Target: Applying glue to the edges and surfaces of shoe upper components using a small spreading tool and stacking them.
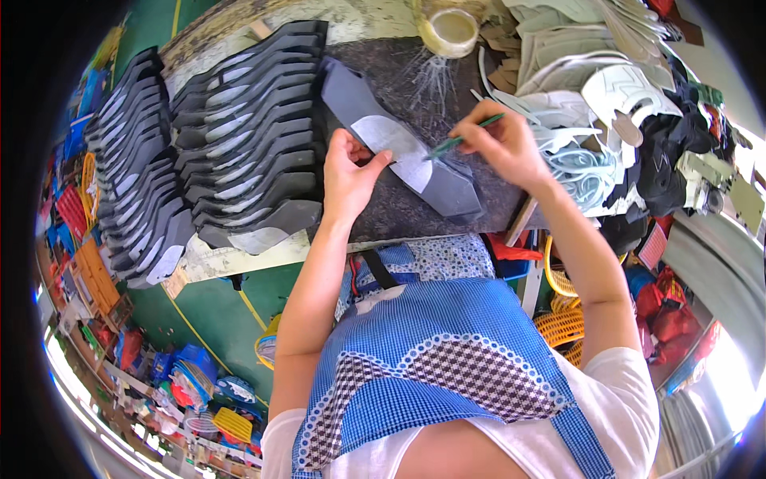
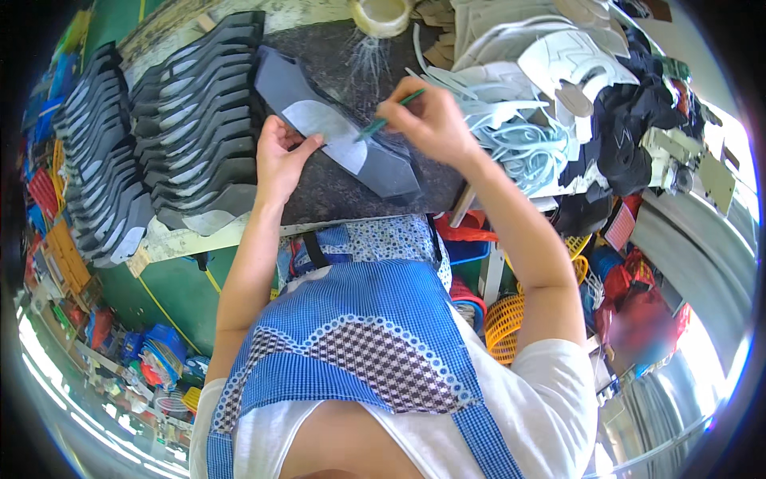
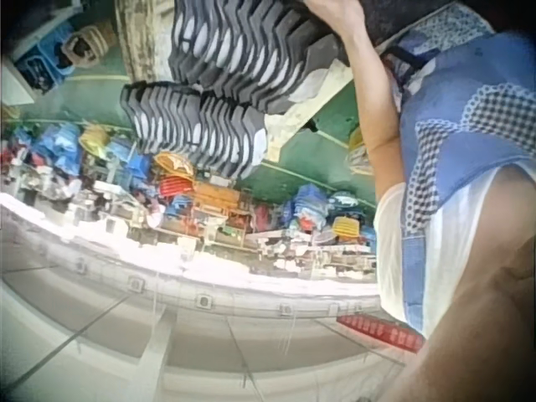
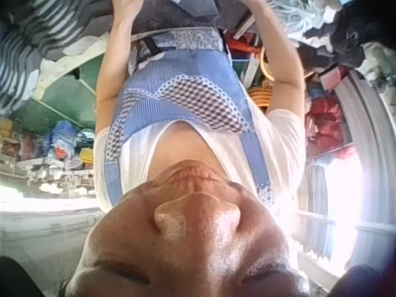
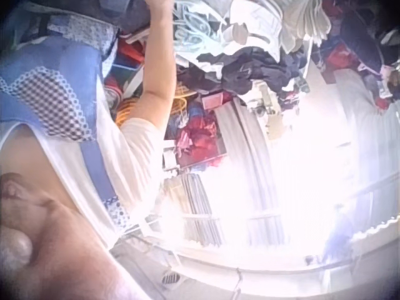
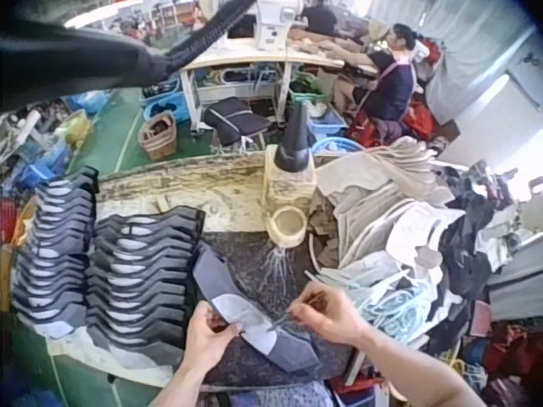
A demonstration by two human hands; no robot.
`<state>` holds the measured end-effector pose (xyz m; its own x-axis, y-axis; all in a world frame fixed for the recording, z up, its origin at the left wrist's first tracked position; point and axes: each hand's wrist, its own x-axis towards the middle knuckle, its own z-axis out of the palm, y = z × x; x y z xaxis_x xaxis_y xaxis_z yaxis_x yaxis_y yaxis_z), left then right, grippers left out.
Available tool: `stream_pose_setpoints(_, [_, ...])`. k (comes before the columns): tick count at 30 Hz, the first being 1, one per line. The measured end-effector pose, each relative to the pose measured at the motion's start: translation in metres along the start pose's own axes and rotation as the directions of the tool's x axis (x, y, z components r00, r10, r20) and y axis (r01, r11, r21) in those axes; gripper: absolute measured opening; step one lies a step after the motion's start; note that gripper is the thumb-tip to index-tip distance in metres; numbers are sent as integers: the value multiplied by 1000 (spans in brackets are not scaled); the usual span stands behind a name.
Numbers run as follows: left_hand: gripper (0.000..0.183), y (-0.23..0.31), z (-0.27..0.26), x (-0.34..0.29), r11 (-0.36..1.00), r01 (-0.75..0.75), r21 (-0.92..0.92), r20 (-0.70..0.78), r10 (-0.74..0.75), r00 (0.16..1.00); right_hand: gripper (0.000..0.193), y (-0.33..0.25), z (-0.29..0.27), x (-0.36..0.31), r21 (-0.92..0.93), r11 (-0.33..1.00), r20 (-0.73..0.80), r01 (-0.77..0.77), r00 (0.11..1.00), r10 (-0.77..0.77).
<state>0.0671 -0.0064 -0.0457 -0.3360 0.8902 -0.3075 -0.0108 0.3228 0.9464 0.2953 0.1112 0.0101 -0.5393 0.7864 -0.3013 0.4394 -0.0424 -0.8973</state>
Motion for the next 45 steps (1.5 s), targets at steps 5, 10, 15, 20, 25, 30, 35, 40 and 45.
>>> stream_pose_setpoints(5, [37,16,10,4,903,128,-410,49,-119,992,15,16,-18,-38,-449,881,31,-147,983,180])
stream_pose_setpoints(10, [28,4,-8,17,725,437,-533,243,-363,899,15,-7,6,-17,299,954,-33,18,999,-8])
stream_pose_setpoints(15, [27,-3,-7,20,619,466,-632,261,-396,880,13,-13,48,-26,-19,905,62,424,904,-422])
stream_pose_setpoints(20, [24,-3,-7,2,442,405,-800,259,-355,898,27,-14,14,-13,-168,968,77,185,982,-175])
stream_pose_setpoints(25, [32,6,-6,-53,427,56,-903,-46,-225,973,37,-19,43,26,-664,640,437,387,895,-88])
stream_pose_setpoints(30, [41,36,-86,-135,279,-318,-906,-392,-274,878,49,-53,54,13,-274,910,541,311,832,-122])
stream_pose_setpoints(35, [33,-4,-135,-192,315,-525,-791,-612,-403,681,41,-94,141,-16,-302,929,803,212,583,128])
stream_pose_setpoints(40, [39,-55,-195,-182,812,-387,-437,-885,-310,349,28,-79,204,1,-308,931,581,198,814,19])
stream_pose_setpoints(45, [65,-107,-229,-142,982,-54,-180,-907,-144,397,27,-58,254,33,-735,458,459,501,864,-208])
